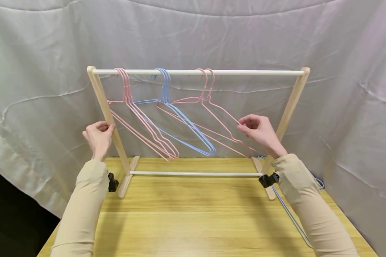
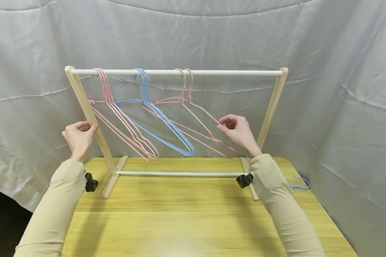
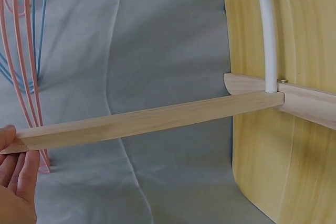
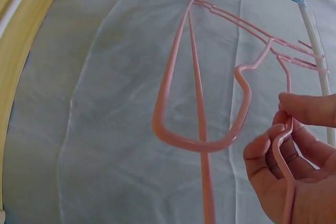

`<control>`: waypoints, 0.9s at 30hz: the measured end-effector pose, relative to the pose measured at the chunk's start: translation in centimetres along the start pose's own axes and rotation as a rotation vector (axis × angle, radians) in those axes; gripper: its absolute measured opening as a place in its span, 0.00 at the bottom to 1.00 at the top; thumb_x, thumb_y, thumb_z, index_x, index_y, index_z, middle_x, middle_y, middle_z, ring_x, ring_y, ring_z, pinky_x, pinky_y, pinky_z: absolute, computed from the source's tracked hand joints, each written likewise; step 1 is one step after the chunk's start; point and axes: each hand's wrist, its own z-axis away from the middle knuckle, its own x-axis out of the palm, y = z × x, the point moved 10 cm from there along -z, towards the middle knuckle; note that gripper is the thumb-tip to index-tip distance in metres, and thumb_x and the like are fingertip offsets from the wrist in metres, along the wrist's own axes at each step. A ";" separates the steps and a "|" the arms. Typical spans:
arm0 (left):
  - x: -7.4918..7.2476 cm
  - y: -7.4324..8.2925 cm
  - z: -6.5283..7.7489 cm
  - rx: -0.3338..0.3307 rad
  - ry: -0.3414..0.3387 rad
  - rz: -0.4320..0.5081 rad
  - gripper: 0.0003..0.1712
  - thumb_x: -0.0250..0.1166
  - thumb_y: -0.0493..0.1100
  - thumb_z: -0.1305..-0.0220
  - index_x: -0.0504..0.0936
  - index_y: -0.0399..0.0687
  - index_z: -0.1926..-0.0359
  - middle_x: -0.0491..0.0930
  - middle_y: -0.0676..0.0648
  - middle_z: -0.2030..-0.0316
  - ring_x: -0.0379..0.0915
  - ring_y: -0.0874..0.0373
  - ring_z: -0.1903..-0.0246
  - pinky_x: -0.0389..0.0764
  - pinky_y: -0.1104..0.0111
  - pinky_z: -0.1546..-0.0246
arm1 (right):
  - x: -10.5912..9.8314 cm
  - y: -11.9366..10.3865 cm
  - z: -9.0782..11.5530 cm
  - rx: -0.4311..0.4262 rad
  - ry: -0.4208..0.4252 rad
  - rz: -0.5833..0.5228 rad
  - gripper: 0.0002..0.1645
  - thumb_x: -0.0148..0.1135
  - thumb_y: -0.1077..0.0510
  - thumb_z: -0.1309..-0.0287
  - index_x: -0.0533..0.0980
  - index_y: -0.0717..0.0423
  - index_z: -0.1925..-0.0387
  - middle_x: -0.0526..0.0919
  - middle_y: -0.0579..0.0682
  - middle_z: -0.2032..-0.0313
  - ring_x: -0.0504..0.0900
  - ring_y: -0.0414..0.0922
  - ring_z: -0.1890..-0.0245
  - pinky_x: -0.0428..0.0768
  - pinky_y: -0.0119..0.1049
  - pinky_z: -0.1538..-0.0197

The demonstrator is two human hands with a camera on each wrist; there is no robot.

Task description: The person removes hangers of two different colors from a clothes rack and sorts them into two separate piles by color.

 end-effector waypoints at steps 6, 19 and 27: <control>0.0 0.2 0.0 0.016 0.001 -0.009 0.19 0.69 0.45 0.36 0.87 0.36 0.50 0.84 0.31 0.51 0.59 0.49 0.34 0.54 0.57 0.34 | -0.4 0.0 0.2 0.001 0.046 0.000 0.16 0.66 0.60 0.36 0.79 0.70 0.53 0.80 0.31 0.75 0.75 0.30 0.74 0.72 0.25 0.70; 0.0 0.3 0.0 0.013 0.001 -0.016 0.19 0.69 0.46 0.35 0.87 0.36 0.50 0.84 0.32 0.51 0.59 0.47 0.35 0.55 0.56 0.35 | -0.9 -0.8 0.4 -0.030 0.116 -0.010 0.14 0.66 0.61 0.36 0.80 0.70 0.56 0.79 0.28 0.76 0.73 0.30 0.75 0.71 0.23 0.70; -0.1 0.4 0.1 0.023 0.006 -0.021 0.18 0.69 0.45 0.36 0.87 0.36 0.51 0.84 0.32 0.52 0.60 0.47 0.36 0.55 0.56 0.35 | -1.6 -0.8 0.7 -0.060 0.157 -0.008 0.12 0.66 0.62 0.37 0.81 0.69 0.57 0.79 0.29 0.76 0.72 0.30 0.76 0.70 0.23 0.72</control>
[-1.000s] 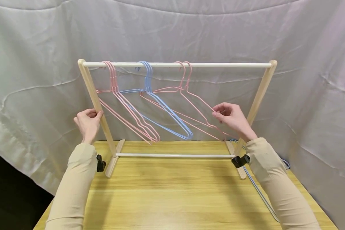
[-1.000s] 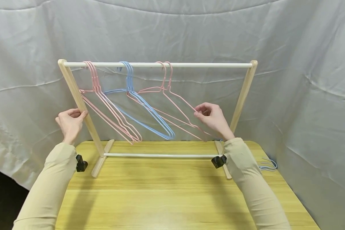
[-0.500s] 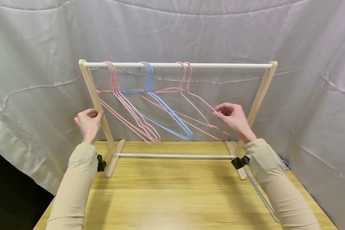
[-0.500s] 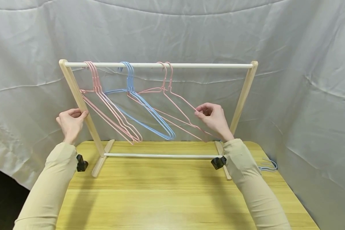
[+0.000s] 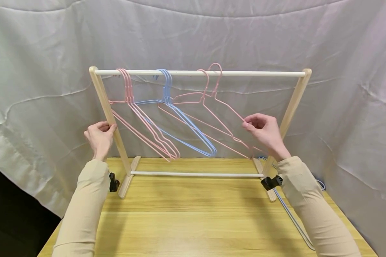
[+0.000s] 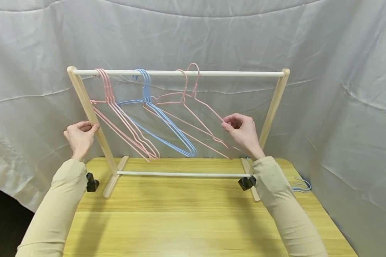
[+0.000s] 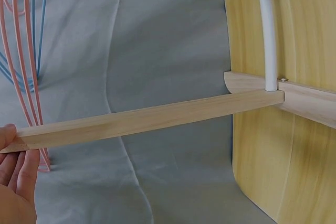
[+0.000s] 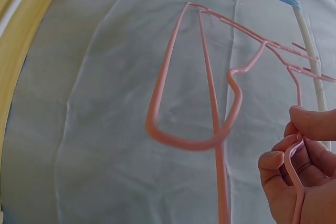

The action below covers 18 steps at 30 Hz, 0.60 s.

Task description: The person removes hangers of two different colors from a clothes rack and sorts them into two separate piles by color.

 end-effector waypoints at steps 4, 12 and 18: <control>0.0 0.0 -0.1 0.005 0.002 -0.005 0.18 0.69 0.45 0.36 0.87 0.36 0.51 0.84 0.32 0.52 0.61 0.47 0.37 0.55 0.56 0.36 | -0.7 0.1 0.3 -0.018 0.023 -0.023 0.13 0.66 0.62 0.37 0.81 0.69 0.56 0.79 0.30 0.76 0.72 0.29 0.76 0.70 0.22 0.72; 0.1 -0.2 -0.2 -0.010 -0.003 -0.007 0.18 0.69 0.46 0.35 0.87 0.38 0.50 0.84 0.33 0.51 0.61 0.47 0.38 0.55 0.56 0.36 | -2.1 0.7 0.9 -0.029 0.087 -0.053 0.12 0.66 0.64 0.37 0.79 0.71 0.57 0.79 0.28 0.76 0.73 0.29 0.75 0.71 0.20 0.71; 0.0 -0.2 -0.1 -0.003 0.000 -0.004 0.19 0.69 0.46 0.35 0.87 0.37 0.50 0.84 0.32 0.51 0.61 0.47 0.37 0.55 0.56 0.37 | -3.2 0.6 1.2 -0.045 0.130 -0.065 0.08 0.67 0.64 0.38 0.80 0.67 0.60 0.80 0.28 0.75 0.74 0.28 0.75 0.71 0.20 0.71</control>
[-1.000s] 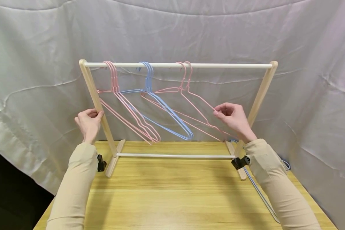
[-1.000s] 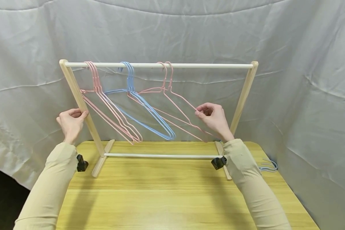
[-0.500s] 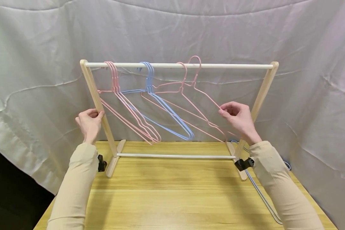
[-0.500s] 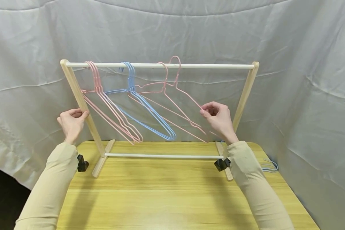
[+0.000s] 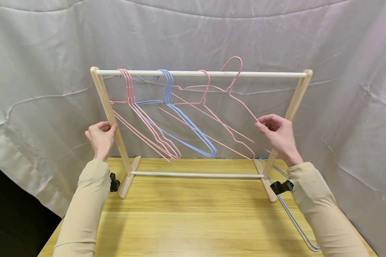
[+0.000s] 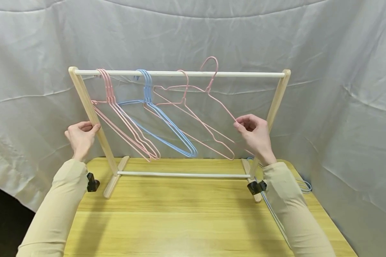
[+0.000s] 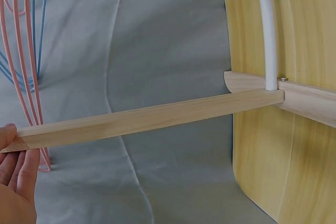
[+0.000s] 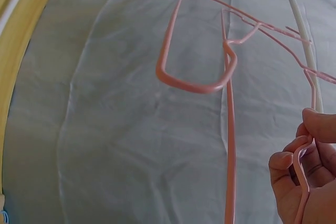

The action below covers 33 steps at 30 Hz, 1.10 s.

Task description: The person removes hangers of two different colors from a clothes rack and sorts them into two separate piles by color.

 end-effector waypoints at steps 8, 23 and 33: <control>-0.1 0.2 0.2 0.013 0.006 0.003 0.18 0.69 0.45 0.36 0.87 0.36 0.51 0.84 0.32 0.52 0.62 0.47 0.37 0.55 0.56 0.36 | -0.9 0.4 0.8 -0.006 0.000 0.010 0.04 0.67 0.64 0.38 0.81 0.63 0.62 0.81 0.28 0.75 0.74 0.29 0.76 0.71 0.21 0.71; 0.0 0.2 0.2 0.012 0.003 0.005 0.18 0.69 0.45 0.35 0.87 0.36 0.51 0.84 0.31 0.52 0.61 0.46 0.36 0.55 0.56 0.35 | -0.4 5.7 3.6 0.093 -0.068 0.007 0.07 0.66 0.64 0.38 0.81 0.65 0.61 0.80 0.29 0.75 0.75 0.29 0.74 0.73 0.21 0.69; -0.1 0.2 0.2 0.024 0.013 0.013 0.17 0.69 0.44 0.36 0.87 0.36 0.52 0.84 0.31 0.52 0.62 0.48 0.34 0.56 0.57 0.35 | 1.5 9.9 6.2 0.135 -0.129 0.044 0.12 0.66 0.64 0.37 0.80 0.72 0.57 0.81 0.29 0.74 0.76 0.29 0.74 0.74 0.23 0.69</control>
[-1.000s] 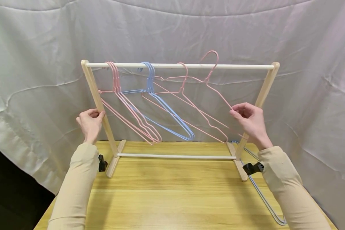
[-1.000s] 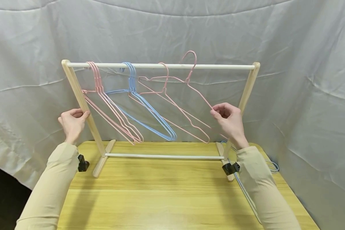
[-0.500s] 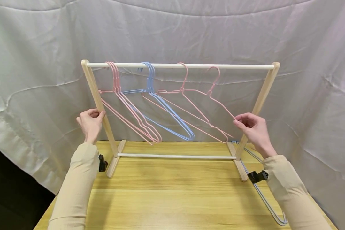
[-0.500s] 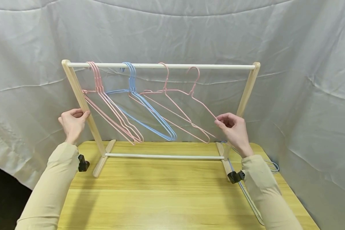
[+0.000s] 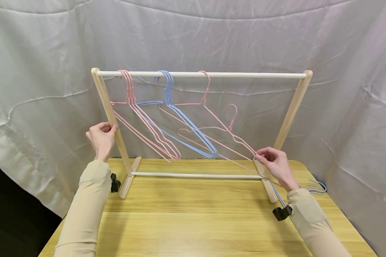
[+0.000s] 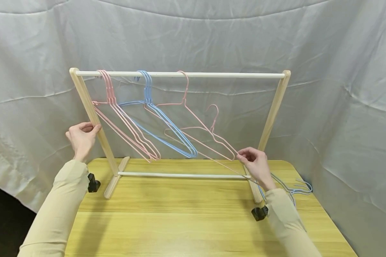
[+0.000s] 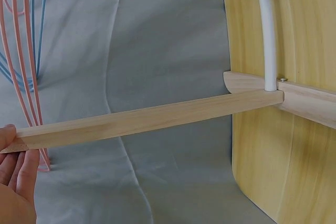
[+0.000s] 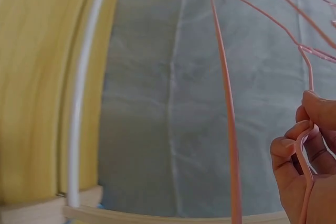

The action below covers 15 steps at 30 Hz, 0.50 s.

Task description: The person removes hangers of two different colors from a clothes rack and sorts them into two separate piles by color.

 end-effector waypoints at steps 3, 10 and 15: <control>0.0 0.0 0.0 0.000 0.001 0.002 0.17 0.69 0.44 0.36 0.87 0.36 0.52 0.84 0.31 0.52 0.62 0.49 0.34 0.57 0.57 0.35 | 0.7 0.9 0.6 0.001 -0.009 -0.010 0.11 0.66 0.65 0.38 0.81 0.72 0.58 0.81 0.31 0.74 0.76 0.30 0.74 0.74 0.23 0.70; 0.0 -0.1 0.1 -0.004 0.004 0.009 0.18 0.69 0.44 0.36 0.87 0.35 0.52 0.85 0.31 0.52 0.61 0.50 0.33 0.57 0.57 0.34 | 2.9 2.8 1.9 0.023 -0.052 -0.072 0.11 0.67 0.67 0.39 0.80 0.74 0.60 0.81 0.32 0.74 0.75 0.30 0.75 0.74 0.25 0.72; 0.0 0.0 0.1 -0.004 0.005 0.009 0.17 0.69 0.44 0.36 0.87 0.36 0.51 0.85 0.31 0.52 0.62 0.49 0.33 0.57 0.57 0.33 | 4.7 4.1 3.0 0.048 -0.098 -0.083 0.10 0.67 0.66 0.40 0.81 0.72 0.60 0.82 0.36 0.73 0.76 0.30 0.74 0.75 0.25 0.70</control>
